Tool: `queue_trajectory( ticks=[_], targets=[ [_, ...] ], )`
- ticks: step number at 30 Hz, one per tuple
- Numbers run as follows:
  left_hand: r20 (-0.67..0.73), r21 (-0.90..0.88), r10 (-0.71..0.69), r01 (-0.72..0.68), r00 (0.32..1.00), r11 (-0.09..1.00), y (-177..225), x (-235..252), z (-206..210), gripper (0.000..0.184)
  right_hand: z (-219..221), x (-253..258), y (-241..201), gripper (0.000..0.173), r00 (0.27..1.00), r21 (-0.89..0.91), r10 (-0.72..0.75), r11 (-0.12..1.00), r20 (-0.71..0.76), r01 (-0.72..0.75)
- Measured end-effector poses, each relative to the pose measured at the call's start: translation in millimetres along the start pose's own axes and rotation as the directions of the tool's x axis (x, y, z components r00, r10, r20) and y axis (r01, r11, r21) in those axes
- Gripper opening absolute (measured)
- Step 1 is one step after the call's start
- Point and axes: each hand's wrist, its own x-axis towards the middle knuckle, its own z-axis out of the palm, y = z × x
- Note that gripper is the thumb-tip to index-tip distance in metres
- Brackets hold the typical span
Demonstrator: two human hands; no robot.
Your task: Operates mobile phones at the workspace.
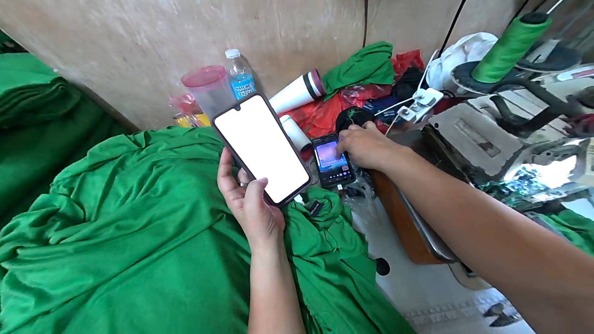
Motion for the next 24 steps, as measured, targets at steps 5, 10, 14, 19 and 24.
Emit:
queue_trajectory(
  ticks=[5,10,14,19,24],
  targets=[
    [0.001,-0.008,-0.004,0.004,1.000,1.000,0,0,0,0.070,-1,0,-1,0.034,1.000,0.011,-0.007,1.000,0.028,0.007],
    [0.004,-0.013,0.005,-0.005,1.000,1.000,0,0,-1,0.069,-2,-1,-2,0.030,0.999,0.015,-0.007,1.000,0.034,0.007],
    [0.001,-0.016,0.006,-0.006,1.000,1.000,0,0,0,0.068,-3,-5,-3,0.034,0.993,0.039,-0.089,0.996,0.072,0.086],
    [-0.008,-0.017,0.000,-0.001,1.000,1.000,1,0,0,0.068,1,-6,-8,0.041,0.957,0.064,-0.231,0.973,0.175,0.223],
    [-0.004,-0.031,-0.013,0.013,1.000,0.999,2,-1,0,0.069,5,3,-1,0.039,0.995,-0.068,-0.069,0.996,-0.069,0.064]
  ],
)
